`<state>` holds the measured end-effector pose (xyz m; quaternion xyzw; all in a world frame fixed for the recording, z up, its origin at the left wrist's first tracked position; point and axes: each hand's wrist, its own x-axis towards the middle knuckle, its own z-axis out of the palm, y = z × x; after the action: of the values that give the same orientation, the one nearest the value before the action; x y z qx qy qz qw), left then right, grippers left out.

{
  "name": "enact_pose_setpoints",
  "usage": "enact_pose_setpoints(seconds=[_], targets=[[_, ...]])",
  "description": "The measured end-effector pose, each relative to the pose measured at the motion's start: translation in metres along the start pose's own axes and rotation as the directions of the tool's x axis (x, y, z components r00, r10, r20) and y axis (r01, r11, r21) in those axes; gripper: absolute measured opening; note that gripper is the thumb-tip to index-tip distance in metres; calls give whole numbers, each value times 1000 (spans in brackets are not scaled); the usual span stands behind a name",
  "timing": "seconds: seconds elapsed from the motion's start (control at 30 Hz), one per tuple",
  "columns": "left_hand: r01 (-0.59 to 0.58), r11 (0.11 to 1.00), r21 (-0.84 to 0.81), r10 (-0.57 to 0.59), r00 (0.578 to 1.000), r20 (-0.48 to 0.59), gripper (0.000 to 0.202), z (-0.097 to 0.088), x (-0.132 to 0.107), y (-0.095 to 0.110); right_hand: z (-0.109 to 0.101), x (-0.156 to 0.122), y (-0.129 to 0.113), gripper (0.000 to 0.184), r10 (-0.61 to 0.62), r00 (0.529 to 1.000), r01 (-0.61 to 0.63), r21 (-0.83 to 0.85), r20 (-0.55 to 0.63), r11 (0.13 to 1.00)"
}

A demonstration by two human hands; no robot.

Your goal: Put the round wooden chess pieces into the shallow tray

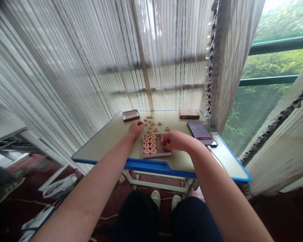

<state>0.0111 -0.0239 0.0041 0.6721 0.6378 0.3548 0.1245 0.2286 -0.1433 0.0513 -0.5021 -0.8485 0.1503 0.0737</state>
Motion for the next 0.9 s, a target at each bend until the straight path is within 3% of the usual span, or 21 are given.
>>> enact_pose_setpoints(seconds=[0.17, 0.27, 0.33, 0.4, 0.47, 0.67, 0.9], targets=[[-4, 1000, -4, 4, 1000, 1, 20, 0, 0, -1, -4, -3, -2, 19, 22, 1000, -22, 40, -4, 999], [-18, 1000, -6, 18, 1000, -4, 21, 1, 1, -2, -8, -3, 1, 24, 43, 992, -36, 63, -122, 997], [-25, 1000, -5, 25, 1000, -6, 21, 1, 1, -3, -8, 1, 7, 26, 70, 959, -60, 44, -276, 997], [-30, 1000, -7, 30, 1000, 0, 22, 1, 1, -3, -5, 7, 16, 26, 98, 897, -104, 10, -431, 995], [-35, 999, -15, 35, 999, 18, 22, 0, 0, -2, 0, 15, 27, 27, 124, 849, -150, -10, -514, 989], [-101, 994, -36, 103, 992, 75, 25, -1, -4, 1, 18, 33, 53, 36, 142, 830, -160, 15, -540, 987], [-286, 958, -31, 287, 953, 100, 28, 3, -5, 3, 26, 45, 60, 36, 99, 874, -62, 93, -477, 994]])
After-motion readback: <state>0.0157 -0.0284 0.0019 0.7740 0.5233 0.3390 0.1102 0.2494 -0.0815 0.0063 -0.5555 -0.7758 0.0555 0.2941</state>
